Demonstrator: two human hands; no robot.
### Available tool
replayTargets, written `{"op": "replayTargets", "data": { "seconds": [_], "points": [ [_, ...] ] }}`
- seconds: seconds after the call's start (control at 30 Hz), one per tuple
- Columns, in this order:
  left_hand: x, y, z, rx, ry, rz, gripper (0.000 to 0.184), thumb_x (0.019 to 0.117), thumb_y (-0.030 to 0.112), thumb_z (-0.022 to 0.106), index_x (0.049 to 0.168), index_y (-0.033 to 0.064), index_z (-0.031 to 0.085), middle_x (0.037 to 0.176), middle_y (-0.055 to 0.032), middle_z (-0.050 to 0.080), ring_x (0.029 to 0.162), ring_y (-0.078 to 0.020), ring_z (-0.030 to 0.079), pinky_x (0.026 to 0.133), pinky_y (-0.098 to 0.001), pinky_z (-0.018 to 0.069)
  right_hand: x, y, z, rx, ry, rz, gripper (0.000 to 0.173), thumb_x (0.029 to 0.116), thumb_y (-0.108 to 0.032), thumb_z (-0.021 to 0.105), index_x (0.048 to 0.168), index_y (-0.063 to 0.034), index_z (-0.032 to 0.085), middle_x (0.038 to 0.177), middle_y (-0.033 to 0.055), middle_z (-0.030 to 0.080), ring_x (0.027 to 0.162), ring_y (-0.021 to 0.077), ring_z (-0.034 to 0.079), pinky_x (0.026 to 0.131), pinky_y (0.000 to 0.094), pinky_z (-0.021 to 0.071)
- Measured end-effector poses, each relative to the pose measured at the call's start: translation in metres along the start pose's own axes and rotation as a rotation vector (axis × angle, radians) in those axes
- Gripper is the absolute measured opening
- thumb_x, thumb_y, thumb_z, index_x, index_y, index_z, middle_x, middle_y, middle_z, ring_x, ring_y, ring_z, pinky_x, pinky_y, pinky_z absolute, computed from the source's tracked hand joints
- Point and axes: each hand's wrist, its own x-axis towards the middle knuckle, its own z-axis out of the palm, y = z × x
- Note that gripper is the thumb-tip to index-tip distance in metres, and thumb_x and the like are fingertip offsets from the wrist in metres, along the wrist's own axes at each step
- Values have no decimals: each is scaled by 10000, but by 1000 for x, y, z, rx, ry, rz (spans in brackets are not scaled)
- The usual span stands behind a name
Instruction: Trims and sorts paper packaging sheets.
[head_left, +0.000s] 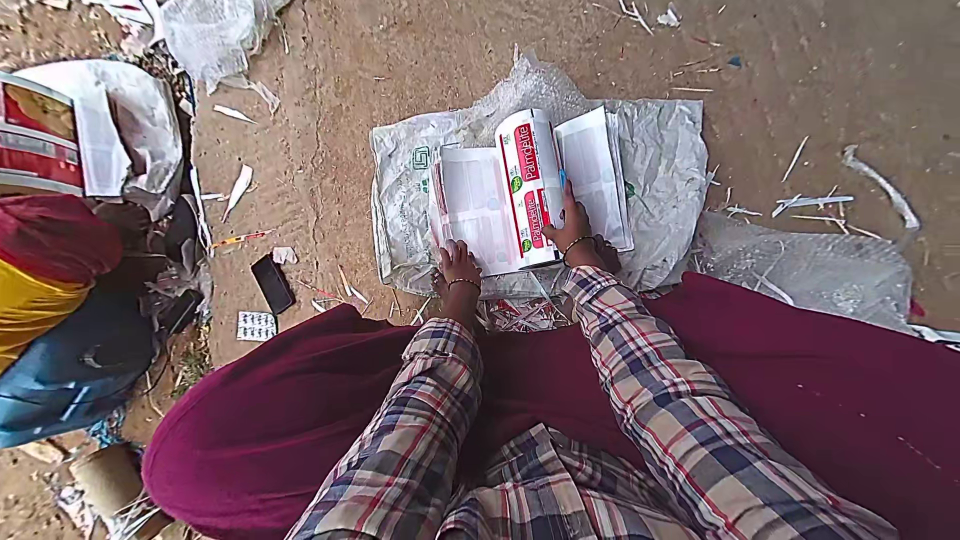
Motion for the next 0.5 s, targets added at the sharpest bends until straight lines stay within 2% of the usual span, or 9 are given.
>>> {"op": "replayTargets", "data": {
  "seconds": [0.07,0.1,0.2,0.3,0.33,0.4,0.47,0.5],
  "points": [
    [6,0,-3,-13,6,-7,590,1077,461,463,1512,67,518,1742,-147,17,1599,-359,-111,1232,-644,-119,1,-1,0,-8,-14,5,1090,857,-86,808,1676,-137,92,1490,317,456,1290,450,551,1061,533,475],
    [9,1,-7,-13,16,-14,598,1077,482,445,1469,47,565,1740,-153,-6,1596,-353,-135,1226,-641,-150,2,-2,0,-19,-20,6,1100,852,-88,810,1676,-132,82,1488,320,454,1288,454,552,1057,536,478],
    [16,11,-16,-24,19,-24,641,1052,544,463,1327,4,672,1741,-148,-24,1596,-334,-149,1225,-628,-165,3,-8,-5,-76,-52,43,1137,853,-93,811,1678,-146,30,1486,321,454,1278,465,564,1040,555,492],
    [13,28,-29,-112,53,20,640,1031,523,533,1334,-29,649,1743,-123,-66,1595,-327,-160,1233,-628,-142,4,-10,-5,-92,-30,73,1093,871,-64,773,1679,-156,43,1451,316,481,1248,467,578,1011,560,501],
    [10,36,-34,-204,100,15,623,1022,492,564,1366,-25,617,1744,-132,-44,1600,-346,-120,1245,-628,-99,5,-8,-3,-76,0,85,1055,881,-43,752,1678,-153,70,1443,312,501,1244,461,587,1013,555,503],
    [0,56,-52,-487,168,-63,551,1037,434,548,1443,62,562,1733,-163,87,1595,-408,28,1237,-664,45,6,0,-1,-53,23,117,990,929,-62,701,1676,-136,55,1447,315,507,1263,453,580,1040,545,487],
    [-6,79,-77,-785,186,-144,539,1040,451,542,1433,84,577,1625,-223,357,1522,-442,278,1174,-664,257,3,2,0,-15,33,109,916,986,-129,651,1677,-132,50,1448,309,511,1266,451,578,1046,555,476],
    [-6,88,-84,-912,168,-140,597,1026,469,575,1454,54,542,1556,-251,441,1461,-453,378,1129,-665,331,-2,2,1,15,44,83,877,1010,-169,626,1676,-127,58,1449,303,515,1270,443,576,1052,552,468]
  ]
}}
